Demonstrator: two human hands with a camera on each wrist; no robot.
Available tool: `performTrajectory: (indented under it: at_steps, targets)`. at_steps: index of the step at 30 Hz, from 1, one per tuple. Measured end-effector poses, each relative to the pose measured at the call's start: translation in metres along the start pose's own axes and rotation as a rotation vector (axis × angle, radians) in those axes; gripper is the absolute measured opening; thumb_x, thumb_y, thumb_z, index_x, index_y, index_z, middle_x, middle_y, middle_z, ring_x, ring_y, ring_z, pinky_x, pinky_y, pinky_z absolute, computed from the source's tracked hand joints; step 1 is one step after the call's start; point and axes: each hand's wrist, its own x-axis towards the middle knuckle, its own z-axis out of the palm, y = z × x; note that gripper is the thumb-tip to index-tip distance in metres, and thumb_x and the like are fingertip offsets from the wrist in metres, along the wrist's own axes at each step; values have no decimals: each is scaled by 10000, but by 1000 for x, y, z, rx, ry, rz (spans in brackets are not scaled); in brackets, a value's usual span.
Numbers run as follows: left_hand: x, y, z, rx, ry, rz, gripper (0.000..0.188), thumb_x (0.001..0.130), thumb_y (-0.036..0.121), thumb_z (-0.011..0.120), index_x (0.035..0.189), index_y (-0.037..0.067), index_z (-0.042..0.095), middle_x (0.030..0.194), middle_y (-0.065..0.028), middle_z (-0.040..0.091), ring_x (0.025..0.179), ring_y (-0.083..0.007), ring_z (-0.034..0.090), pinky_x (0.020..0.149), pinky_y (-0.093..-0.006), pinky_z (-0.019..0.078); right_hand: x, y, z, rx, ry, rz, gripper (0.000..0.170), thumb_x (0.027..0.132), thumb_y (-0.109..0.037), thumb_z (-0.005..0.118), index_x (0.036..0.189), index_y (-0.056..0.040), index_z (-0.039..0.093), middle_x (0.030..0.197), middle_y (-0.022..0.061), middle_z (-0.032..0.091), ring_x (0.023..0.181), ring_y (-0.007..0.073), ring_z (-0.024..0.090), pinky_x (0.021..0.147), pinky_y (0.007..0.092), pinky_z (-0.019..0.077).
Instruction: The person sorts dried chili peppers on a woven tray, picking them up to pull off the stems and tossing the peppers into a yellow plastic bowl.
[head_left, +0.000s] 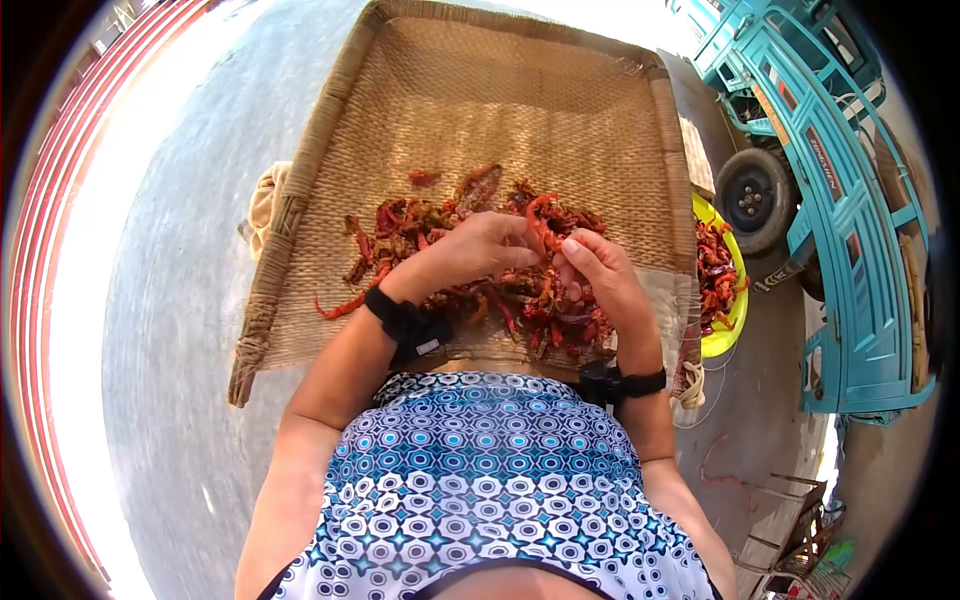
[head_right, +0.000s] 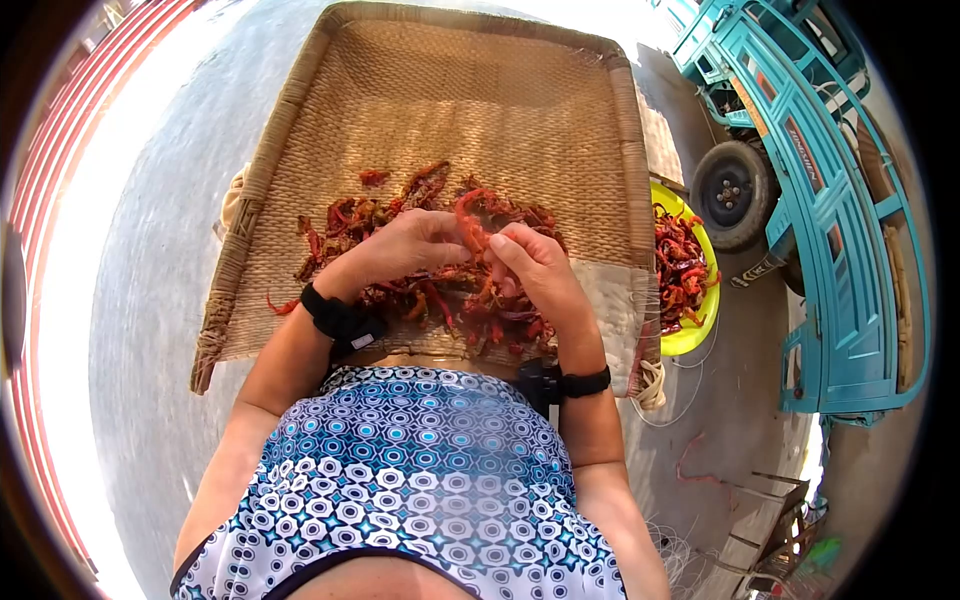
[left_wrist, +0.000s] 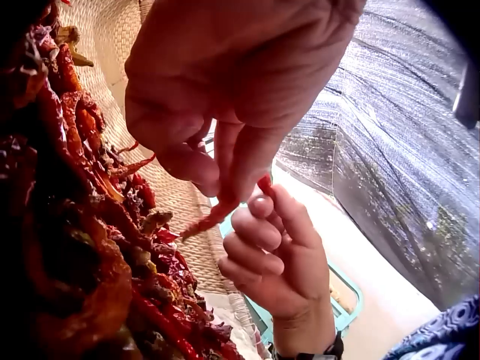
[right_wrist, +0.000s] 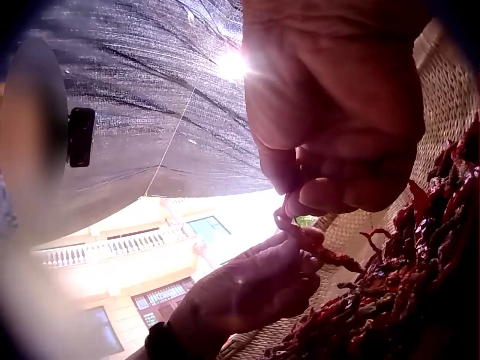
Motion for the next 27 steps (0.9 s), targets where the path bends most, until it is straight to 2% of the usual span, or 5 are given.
performTrajectory:
  at_steps: [1,5,8,18,27]
  targets:
    - [1,-4,1,-8,23,32,257,925,175,664,1137,31,643,893,5,632,762,-74,547,670,-257,474,2,1,2,-60,32,15,273,1005,-287,561,884,-49,620,684,-17,574,569,48,506,519,200,424]
    - [-6,1,-4,-42,79,-66,227,945,215,644,1077,31,629,884,8,623,764,-72,552,684,-251,480,10,12,-4,-303,261,28,262,982,-275,578,878,-39,628,679,-12,579,545,43,498,496,203,409]
    - [-7,-1,-6,-45,88,-44,236,955,243,634,1069,37,617,887,10,623,757,-73,556,676,-248,477,12,19,-21,-137,327,85,263,970,-279,586,876,-38,633,675,-19,580,545,43,497,488,206,399]
    - [-3,-1,-6,-238,27,-21,240,938,294,671,1045,80,646,832,53,624,699,-28,540,623,-191,431,8,1,10,-1029,297,-116,221,894,-272,605,848,-59,646,745,139,655,690,296,644,635,401,499]
    - [-7,9,-6,-218,-26,-100,210,956,254,641,1065,75,647,823,64,609,658,-21,500,581,-176,399,14,-8,19,-1025,349,-237,263,897,-327,613,814,-79,643,778,115,684,779,319,670,646,425,501]
